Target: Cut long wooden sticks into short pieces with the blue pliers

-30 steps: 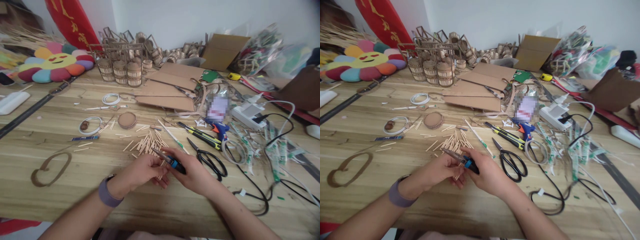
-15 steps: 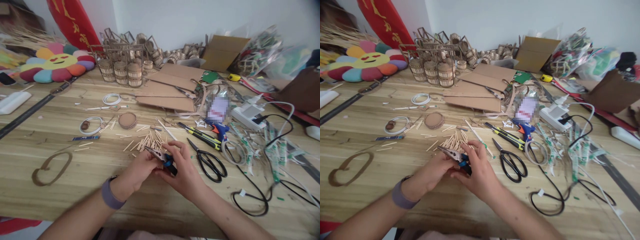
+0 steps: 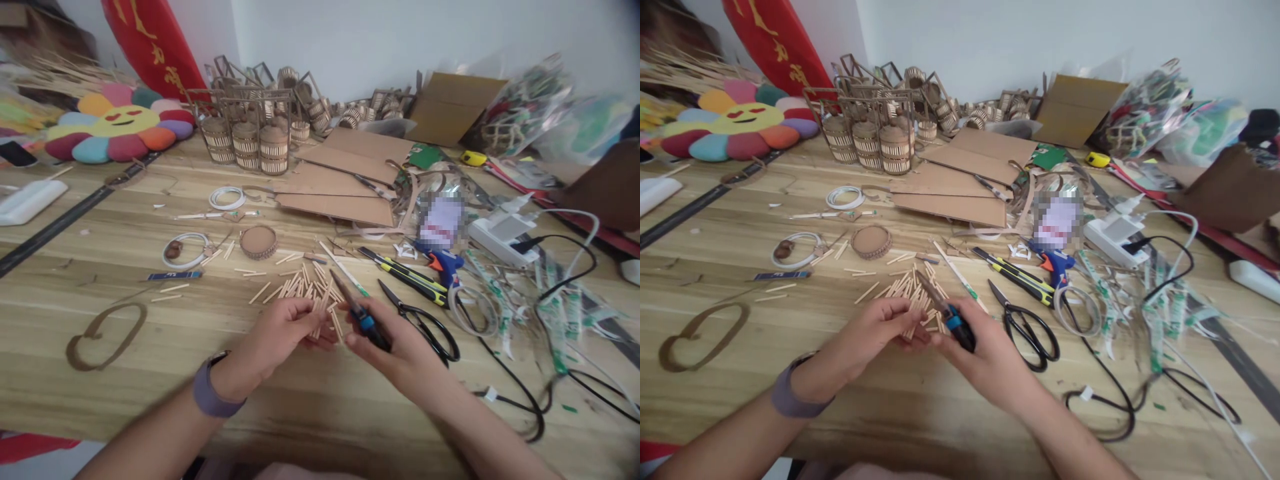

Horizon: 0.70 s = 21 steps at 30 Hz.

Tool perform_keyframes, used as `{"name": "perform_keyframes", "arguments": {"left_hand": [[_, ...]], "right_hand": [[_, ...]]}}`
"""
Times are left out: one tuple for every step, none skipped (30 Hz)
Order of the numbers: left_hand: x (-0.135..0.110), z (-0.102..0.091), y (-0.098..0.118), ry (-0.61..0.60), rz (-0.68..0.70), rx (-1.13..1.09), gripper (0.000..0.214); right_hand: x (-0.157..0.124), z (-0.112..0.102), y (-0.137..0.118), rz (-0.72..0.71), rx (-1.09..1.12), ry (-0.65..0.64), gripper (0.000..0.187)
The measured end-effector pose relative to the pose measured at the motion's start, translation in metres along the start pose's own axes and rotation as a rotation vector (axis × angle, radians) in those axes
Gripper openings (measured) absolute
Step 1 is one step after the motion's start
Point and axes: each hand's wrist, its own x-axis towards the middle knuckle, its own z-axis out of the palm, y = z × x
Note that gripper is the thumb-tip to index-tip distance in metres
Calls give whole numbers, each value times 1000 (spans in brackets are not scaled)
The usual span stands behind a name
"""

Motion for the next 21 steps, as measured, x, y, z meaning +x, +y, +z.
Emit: {"name": "perform_keyframes", "arguments": {"left_hand": [[-1, -2, 2, 0, -19, 16, 35], [-2, -3, 5, 1, -32, 29, 35], [-2, -4, 6, 2, -40, 37, 34], [-3, -4, 8, 1, -47, 42, 33], [-3, -5, 8, -4, -54, 43, 33], [-3, -5, 8, -9, -60, 41, 32], [-3, -5, 7, -18, -67, 37, 32], [-2, -5, 6, -32, -74, 35, 32], [-2, -5, 5, -48, -82, 35, 33], [-2, -5, 3, -66, -87, 36, 33], [-2, -5, 2, -84, -92, 35, 34], [-2, -4, 1, -100, -96, 35, 34], [-2, -4, 0, -114, -100, 34, 34], [-2, -3, -1, -125, -103, 30, 34], [-3, -2, -1, -134, -105, 26, 35], [-3, -2, -1, -142, -109, 23, 35], [-3, -1, -1, -148, -114, 21, 35], [-4, -1, -1, -154, -119, 21, 36], [-4, 0, -1, -159, -125, 22, 36], [-4, 0, -1, -165, -130, 24, 37], [-4, 0, -1, -169, -133, 26, 37]], "right_hand": [[-2, -8, -1, 98, 41, -67, 30], [-4, -16, -2, 184, 84, -113, 33], [-6, -22, -1, 262, 129, -162, 38], [-9, -28, -1, 331, 172, -210, 41], [-11, -32, 1, 381, 207, -249, 42], [-14, -35, 2, 410, 232, -282, 42], [-15, -36, 4, 423, 245, -311, 39], [-17, -37, 5, 424, 250, -335, 35], [-17, -36, 6, 418, 253, -358, 31], [-17, -34, 6, 411, 258, -376, 27], [-16, -32, 6, 406, 270, -396, 23], [-15, -30, 5, 401, 291, -416, 20], [-13, -28, 4, 398, 315, -432, 18], [-10, -26, 2, 394, 339, -440, 17], [-8, -25, -1, 392, 360, -442, 16], [-6, -23, -3, 394, 378, -441, 15], [-5, -22, -5, 398, 393, -434, 15], [-3, -20, -6, 402, 403, -427, 16], [-2, -19, -7, 404, 410, -426, 17], [-2, -18, -8, 403, 414, -428, 18], [-1, -17, -8, 404, 413, -432, 19]]}}
